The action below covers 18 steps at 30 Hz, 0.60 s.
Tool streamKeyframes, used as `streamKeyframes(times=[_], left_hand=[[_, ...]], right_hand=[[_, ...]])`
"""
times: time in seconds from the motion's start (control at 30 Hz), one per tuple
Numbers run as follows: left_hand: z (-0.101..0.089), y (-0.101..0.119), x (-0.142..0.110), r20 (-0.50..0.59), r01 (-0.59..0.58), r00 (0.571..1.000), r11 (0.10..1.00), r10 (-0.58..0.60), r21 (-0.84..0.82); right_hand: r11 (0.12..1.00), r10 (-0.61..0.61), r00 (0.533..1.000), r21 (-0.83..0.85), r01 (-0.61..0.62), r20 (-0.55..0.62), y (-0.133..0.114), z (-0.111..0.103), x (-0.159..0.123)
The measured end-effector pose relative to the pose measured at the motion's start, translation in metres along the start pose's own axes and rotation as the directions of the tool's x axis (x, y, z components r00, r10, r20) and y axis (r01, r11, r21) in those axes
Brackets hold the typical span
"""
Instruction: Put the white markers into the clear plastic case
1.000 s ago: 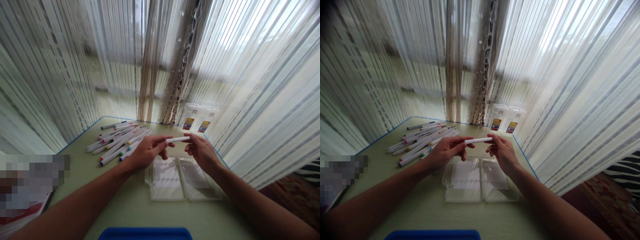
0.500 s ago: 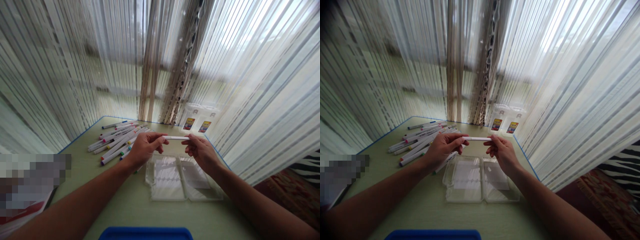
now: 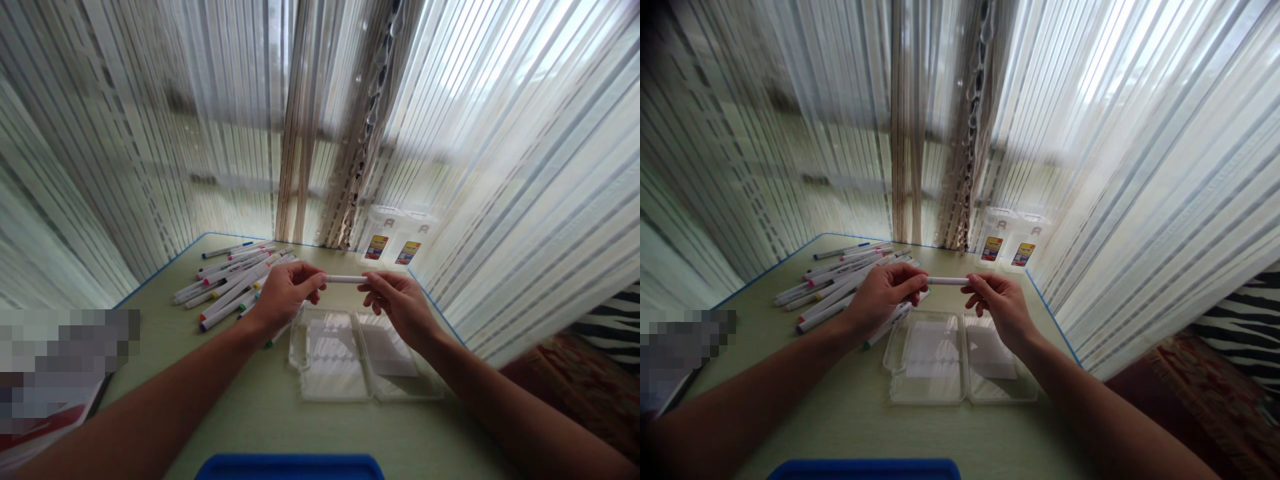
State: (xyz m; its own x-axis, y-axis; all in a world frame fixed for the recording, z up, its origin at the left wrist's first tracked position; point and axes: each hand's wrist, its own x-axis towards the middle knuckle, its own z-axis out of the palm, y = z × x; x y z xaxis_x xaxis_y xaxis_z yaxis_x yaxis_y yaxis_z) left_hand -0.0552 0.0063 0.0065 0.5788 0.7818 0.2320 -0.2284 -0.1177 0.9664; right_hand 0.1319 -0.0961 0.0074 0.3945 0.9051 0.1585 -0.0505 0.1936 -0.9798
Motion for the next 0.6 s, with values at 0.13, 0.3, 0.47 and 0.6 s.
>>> streamKeyframes(times=[0.13, 0.3, 0.47, 0.6], left_hand=[[-0.0009, -0.0006, -0.0003, 0.030, -0.021, 0.999, 0.998, 0.019, 0.056], [0.0009, -0.0005, -0.0025, 0.067, -0.012, 0.998, 0.992, 0.004, 0.124], [0.0021, -0.0018, -0.0049, 0.130, -0.032, 0.991, 0.976, 0.003, 0.217], [0.0037, -0.0015, -0.0071, 0.205, -0.040, 0.979, 0.966, -0.014, 0.256]], right_hand=[[0.998, -0.034, 0.999, -0.050, 0.034, 0.019, 0.0009, 0.0008, -0.0010], [0.982, -0.060, 0.996, -0.173, 0.070, 0.064, 0.0028, 0.0008, -0.0030], [0.953, -0.044, 0.995, -0.294, 0.070, 0.093, -0.0003, 0.0023, -0.0063], [0.910, -0.045, 0.992, -0.405, 0.090, 0.120, -0.0009, 0.0024, -0.0077]])
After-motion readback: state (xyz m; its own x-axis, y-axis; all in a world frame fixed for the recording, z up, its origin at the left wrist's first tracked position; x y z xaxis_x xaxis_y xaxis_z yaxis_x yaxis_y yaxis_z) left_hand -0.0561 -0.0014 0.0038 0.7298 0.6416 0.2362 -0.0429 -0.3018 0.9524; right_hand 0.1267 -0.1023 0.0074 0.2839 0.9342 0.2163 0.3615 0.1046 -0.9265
